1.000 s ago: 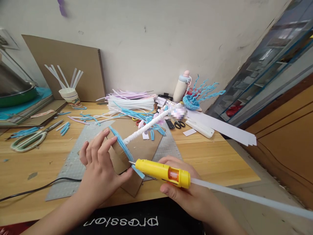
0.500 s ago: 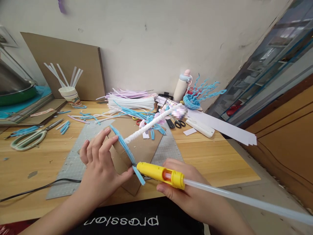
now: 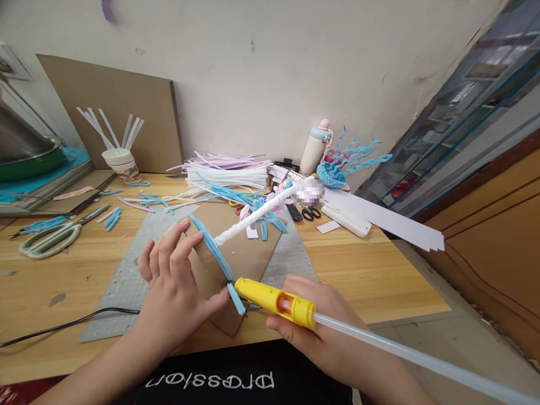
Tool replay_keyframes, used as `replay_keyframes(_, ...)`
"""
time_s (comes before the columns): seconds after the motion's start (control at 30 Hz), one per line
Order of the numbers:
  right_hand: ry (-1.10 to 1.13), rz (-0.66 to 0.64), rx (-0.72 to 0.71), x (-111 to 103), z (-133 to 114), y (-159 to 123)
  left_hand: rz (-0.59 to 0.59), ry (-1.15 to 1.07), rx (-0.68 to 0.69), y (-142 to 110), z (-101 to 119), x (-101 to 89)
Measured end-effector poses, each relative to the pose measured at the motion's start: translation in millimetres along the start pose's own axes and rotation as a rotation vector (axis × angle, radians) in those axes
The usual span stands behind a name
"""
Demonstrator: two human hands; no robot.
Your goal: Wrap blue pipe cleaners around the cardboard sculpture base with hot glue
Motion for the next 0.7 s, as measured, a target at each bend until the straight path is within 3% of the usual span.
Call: replay_keyframes(0.7, 0.015, 0.146, -0.021, -7.5, -0.5, 0.6, -0.017, 0.002, -0.004, 0.0, -0.5, 2.4)
Point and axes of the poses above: each hand's wrist, its own y-axis towards the middle knuckle, its own x-axis out of the palm, z = x × y, the point moved 7 cm from there along y, towards the middle knuckle, and after that the axes turned 11 degrees about z, right-handed, at the moved point
